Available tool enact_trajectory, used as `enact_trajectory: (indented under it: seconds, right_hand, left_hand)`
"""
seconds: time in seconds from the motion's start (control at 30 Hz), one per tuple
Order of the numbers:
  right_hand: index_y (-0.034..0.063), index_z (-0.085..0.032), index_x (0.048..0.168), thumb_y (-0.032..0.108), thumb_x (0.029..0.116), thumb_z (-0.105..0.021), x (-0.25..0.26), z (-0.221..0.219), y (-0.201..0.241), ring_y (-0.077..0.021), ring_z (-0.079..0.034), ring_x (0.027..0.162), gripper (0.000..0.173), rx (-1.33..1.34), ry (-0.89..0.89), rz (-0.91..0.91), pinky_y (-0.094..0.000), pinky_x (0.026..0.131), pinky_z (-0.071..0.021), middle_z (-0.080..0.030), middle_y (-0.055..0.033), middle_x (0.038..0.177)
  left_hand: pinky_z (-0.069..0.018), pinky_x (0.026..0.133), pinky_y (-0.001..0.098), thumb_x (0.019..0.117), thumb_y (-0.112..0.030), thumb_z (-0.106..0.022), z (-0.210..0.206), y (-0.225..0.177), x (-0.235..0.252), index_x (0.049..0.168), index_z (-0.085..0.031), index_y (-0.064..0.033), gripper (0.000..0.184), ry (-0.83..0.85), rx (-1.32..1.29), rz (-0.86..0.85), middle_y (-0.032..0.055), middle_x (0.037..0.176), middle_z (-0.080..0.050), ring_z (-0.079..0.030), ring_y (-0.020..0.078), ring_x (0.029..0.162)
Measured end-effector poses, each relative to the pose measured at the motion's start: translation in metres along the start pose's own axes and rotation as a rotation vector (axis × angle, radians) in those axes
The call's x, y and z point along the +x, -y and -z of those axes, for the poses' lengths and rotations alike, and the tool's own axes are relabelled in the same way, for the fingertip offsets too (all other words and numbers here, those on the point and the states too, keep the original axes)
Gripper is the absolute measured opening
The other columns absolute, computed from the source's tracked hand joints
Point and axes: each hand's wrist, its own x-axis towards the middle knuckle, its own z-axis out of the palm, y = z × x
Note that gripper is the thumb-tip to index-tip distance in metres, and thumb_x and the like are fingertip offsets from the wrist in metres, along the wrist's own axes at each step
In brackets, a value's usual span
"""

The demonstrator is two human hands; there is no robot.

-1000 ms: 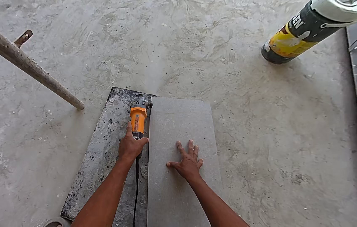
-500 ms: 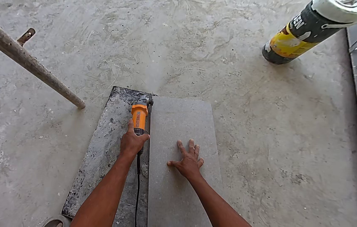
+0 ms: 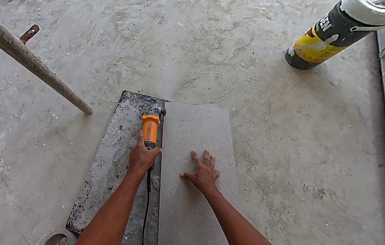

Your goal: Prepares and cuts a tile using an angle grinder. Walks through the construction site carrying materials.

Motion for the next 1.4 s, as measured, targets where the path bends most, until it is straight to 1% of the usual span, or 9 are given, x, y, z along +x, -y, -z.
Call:
enact_trajectory:
  seconds: [0.1, 0.23, 0.37, 0.43, 0.53, 0.67, 0.93, 1.23, 1.4]
  right_hand:
    - [0.0436, -0.025, 0.162, 0.051, 0.0742, -0.09, 0.0, 0.0, 0.0, -0.04, 0.01, 0.159, 0.11, -0.012, 0.011, -0.001, -0.0801, 0.114, -0.0105, 0.009, -0.009, 0.174]
    - [0.0434, -0.026, 0.162, 0.05, 0.0738, -0.09, 0.0, 0.0, 0.0, -0.0398, 0.01, 0.159, 0.11, -0.008, 0.008, -0.002, -0.0802, 0.113, -0.0118, 0.008, -0.0087, 0.174]
    - [0.0437, -0.027, 0.162, 0.05, 0.0732, -0.091, 0.0, 0.001, 0.0, -0.0394, 0.01, 0.159, 0.11, 0.003, 0.007, -0.001, -0.0804, 0.113, -0.0109, 0.008, -0.0078, 0.174]
    - [0.044, -0.026, 0.162, 0.05, 0.0731, -0.091, 0.0, 0.001, 0.0, -0.0392, 0.01, 0.159, 0.11, 0.002, 0.011, -0.006, -0.0802, 0.113, -0.0109, 0.008, -0.007, 0.174]
    - [0.0435, -0.026, 0.162, 0.051, 0.0729, -0.091, 0.0, 0.001, -0.001, -0.04, 0.009, 0.159, 0.11, -0.01, 0.007, -0.003, -0.0801, 0.114, -0.0116, 0.007, -0.0083, 0.174]
    - [0.0442, -0.026, 0.162, 0.051, 0.073, -0.091, 0.0, 0.002, 0.001, -0.0396, 0.01, 0.159, 0.11, -0.011, 0.017, -0.014, -0.0796, 0.114, -0.0118, 0.007, -0.0074, 0.174]
    - [0.0453, -0.025, 0.162, 0.051, 0.0735, -0.09, 0.0, 0.001, 0.0, -0.0396, 0.011, 0.159, 0.11, -0.006, 0.021, -0.015, -0.0802, 0.114, -0.0096, 0.009, -0.0075, 0.174]
    - [0.0437, -0.027, 0.162, 0.052, 0.073, -0.09, -0.001, 0.0, -0.001, -0.0394, 0.011, 0.159, 0.11, -0.005, 0.011, -0.008, -0.0806, 0.113, -0.01, 0.009, -0.0074, 0.174]
    - [0.0426, -0.027, 0.162, 0.053, 0.0731, -0.09, -0.001, 0.0, -0.002, -0.0405, 0.009, 0.159, 0.109, -0.008, -0.002, 0.01, -0.0816, 0.112, -0.0104, 0.006, -0.0086, 0.174]
  left_hand:
    - [-0.0545, 0.087, 0.0627, 0.0826, -0.044, -0.084, 0.001, -0.001, -0.003, 0.166, -0.019, -0.0258, 0.108, 0.009, -0.008, 0.009, 0.0226, 0.113, -0.071, -0.07, 0.0403, 0.101]
    - [-0.0543, 0.086, 0.063, 0.0819, -0.043, -0.084, 0.0, -0.002, -0.001, 0.166, -0.019, -0.0268, 0.107, 0.003, -0.029, 0.022, 0.0226, 0.112, -0.071, -0.07, 0.0409, 0.1]
    - [-0.0542, 0.087, 0.0635, 0.0816, -0.045, -0.084, -0.001, -0.005, 0.005, 0.165, -0.021, -0.0274, 0.106, 0.005, -0.03, 0.031, 0.0209, 0.114, -0.071, -0.07, 0.0401, 0.102]
    - [-0.0541, 0.087, 0.0636, 0.0816, -0.045, -0.084, -0.002, -0.005, 0.006, 0.165, -0.022, -0.0264, 0.106, 0.001, -0.029, 0.024, 0.0209, 0.114, -0.071, -0.07, 0.0401, 0.102]
    - [-0.0543, 0.087, 0.0638, 0.0827, -0.044, -0.084, -0.001, -0.004, 0.003, 0.165, -0.021, -0.0249, 0.106, -0.001, -0.031, 0.008, 0.0222, 0.113, -0.071, -0.07, 0.041, 0.101]
    - [-0.0545, 0.086, 0.0634, 0.0822, -0.045, -0.084, 0.0, 0.0, -0.004, 0.166, -0.02, -0.0272, 0.107, 0.006, -0.027, 0.02, 0.0219, 0.112, -0.071, -0.07, 0.0405, 0.1]
    - [-0.0543, 0.087, 0.0634, 0.0828, -0.045, -0.084, -0.003, -0.004, 0.004, 0.165, -0.021, -0.0261, 0.105, -0.009, -0.035, 0.009, 0.0212, 0.113, -0.071, -0.07, 0.0399, 0.101]
    - [-0.0538, 0.087, 0.0641, 0.0825, -0.045, -0.084, -0.003, -0.008, 0.006, 0.165, -0.021, -0.0271, 0.105, -0.009, -0.03, 0.018, 0.0212, 0.114, -0.071, -0.07, 0.0404, 0.102]
    - [-0.0539, 0.088, 0.0636, 0.0824, -0.046, -0.084, -0.002, -0.006, 0.001, 0.165, -0.021, -0.0252, 0.106, -0.014, -0.024, 0.007, 0.0212, 0.115, -0.071, -0.07, 0.0404, 0.103]
